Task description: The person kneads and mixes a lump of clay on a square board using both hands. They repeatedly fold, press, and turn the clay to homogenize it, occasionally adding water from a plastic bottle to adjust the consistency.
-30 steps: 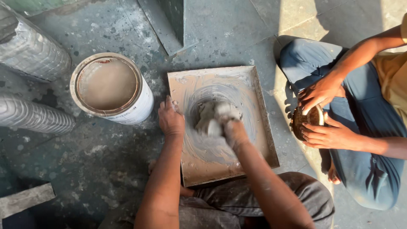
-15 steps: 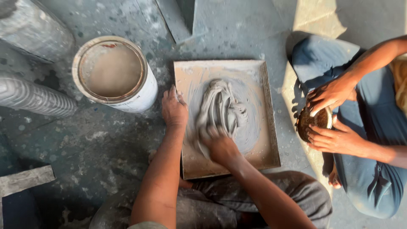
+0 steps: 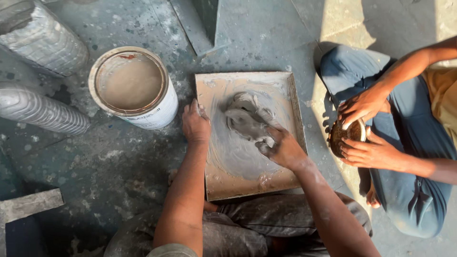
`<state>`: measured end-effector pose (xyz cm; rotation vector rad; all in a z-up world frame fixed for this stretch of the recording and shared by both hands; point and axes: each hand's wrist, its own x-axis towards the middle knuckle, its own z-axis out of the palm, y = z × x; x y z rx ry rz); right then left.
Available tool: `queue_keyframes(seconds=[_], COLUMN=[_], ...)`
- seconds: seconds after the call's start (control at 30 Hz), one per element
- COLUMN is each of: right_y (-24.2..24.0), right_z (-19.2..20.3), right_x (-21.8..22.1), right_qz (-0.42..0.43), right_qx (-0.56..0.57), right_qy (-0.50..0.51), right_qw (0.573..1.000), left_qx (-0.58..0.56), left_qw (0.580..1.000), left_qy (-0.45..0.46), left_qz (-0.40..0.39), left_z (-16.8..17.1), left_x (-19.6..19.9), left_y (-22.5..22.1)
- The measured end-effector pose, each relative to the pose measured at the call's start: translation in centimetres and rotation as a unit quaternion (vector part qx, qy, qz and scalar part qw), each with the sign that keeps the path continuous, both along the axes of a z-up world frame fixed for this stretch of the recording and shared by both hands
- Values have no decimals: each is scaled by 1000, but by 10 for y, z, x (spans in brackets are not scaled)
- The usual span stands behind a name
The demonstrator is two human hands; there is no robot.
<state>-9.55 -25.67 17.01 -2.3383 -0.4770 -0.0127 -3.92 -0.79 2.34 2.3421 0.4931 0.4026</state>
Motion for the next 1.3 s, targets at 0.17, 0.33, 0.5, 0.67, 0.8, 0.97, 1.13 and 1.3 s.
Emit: queue_keyframes(seconds=[0.17,0.33,0.5,0.67,0.8,0.97,1.13,1.3], right_y=[-23,-8,10,84,34,-63,-21,70], right_z=[-104,-229,-256,-177,-79,-36,-75,-142], right_x=[5,103,248,149,17,-27,-25,106], right_qz=[-326,-354,-11,208,403,295,203,20], right_qx=[389,349,331,-218,-230,-180,-248,-228], right_qy=[58,-42,297,170,119,-113,-164,-85], right_qw=[860,867,896,938,878,931,933,970], left_qx=[65,31,-14,-49,-69,-13,-10,-35], left_qw=[997,999,998,997,994,997,999,998], left_qy=[-33,-14,-47,-57,-89,-70,-49,-54], left_qz=[-10,-22,-27,-19,-12,-7,5,12], left_z=[-9,-17,-14,-17,-18,-13,-8,-16], left_x=[-2,6,5,2,10,4,2,3], left_y=[2,-1,6,13,6,6,2,1])
